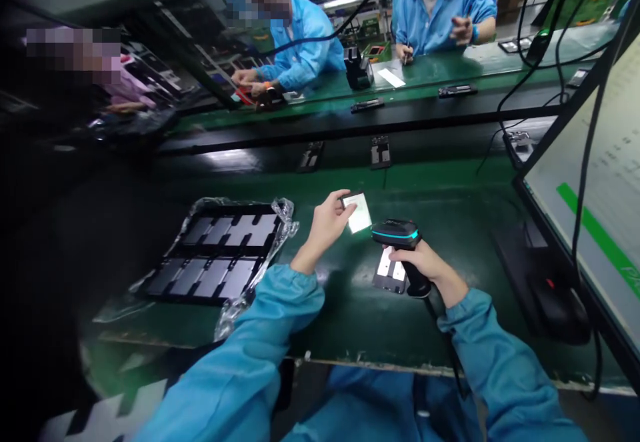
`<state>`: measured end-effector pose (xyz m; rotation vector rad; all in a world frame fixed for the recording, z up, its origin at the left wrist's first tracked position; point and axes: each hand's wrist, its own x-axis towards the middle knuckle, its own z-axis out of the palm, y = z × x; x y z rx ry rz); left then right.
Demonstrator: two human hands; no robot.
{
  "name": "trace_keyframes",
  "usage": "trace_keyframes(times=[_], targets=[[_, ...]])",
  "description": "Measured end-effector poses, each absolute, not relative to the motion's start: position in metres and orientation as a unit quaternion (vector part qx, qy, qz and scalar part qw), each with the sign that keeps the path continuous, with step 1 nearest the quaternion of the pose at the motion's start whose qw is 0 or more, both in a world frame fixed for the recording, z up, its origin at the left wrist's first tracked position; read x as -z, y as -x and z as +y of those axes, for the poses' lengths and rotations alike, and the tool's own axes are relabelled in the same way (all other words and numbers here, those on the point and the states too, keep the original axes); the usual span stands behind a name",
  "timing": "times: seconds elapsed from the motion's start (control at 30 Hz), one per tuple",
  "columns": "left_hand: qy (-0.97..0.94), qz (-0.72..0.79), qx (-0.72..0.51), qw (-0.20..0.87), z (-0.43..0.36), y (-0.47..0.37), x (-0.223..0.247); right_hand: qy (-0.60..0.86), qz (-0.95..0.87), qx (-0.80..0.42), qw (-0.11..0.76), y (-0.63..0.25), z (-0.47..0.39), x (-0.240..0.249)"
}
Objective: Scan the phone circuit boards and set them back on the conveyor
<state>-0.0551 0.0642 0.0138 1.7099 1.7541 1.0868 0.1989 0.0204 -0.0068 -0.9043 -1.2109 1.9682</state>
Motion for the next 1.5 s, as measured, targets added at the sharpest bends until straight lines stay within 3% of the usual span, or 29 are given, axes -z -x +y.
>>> trace_keyframes(times=[0.17,0.37,0.57,0.73,0.83,0.93,1.07,1.2,1.33,1.5], targets=[[-0.606,0.610,-0.407,0.308,0.054,0.051,-0.006,0.329,-0.446,-0.759,0.341,-0.206,0.026,0.006],[-0.608,0.483,-0.390,0.494,0.020,0.002,0.024,0.343,-0.366,-0.764,0.407,-0.224,0.054,0.016],[-0.720,0.522,-0.310,0.336,-0.015,-0.012,0.033,0.386,-0.340,-0.754,0.408,-0.228,0.047,0.016],[-0.579,0.615,-0.373,0.382,-0.049,-0.049,0.040,0.440,-0.291,-0.716,0.457,-0.241,-0.012,0.000],[-0.531,0.624,-0.405,0.405,-0.011,-0.076,0.043,0.426,-0.244,-0.718,0.493,-0.246,-0.026,-0.002],[-0.569,0.591,-0.408,0.400,0.079,-0.095,0.034,0.429,-0.206,-0.679,0.558,-0.254,-0.013,-0.001],[-0.583,0.637,-0.404,0.303,0.212,-0.107,0.009,0.430,-0.206,-0.658,0.583,-0.269,0.000,0.001],[-0.469,0.759,-0.375,0.254,0.295,-0.098,-0.009,0.432,-0.220,-0.665,0.568,-0.274,-0.005,0.002],[-0.430,0.755,-0.385,0.310,0.309,-0.069,-0.017,0.436,-0.273,-0.667,0.539,-0.268,-0.007,-0.005],[-0.432,0.606,-0.483,0.461,0.222,-0.009,-0.009,0.319,-0.298,-0.802,0.407,-0.241,-0.002,-0.030]])
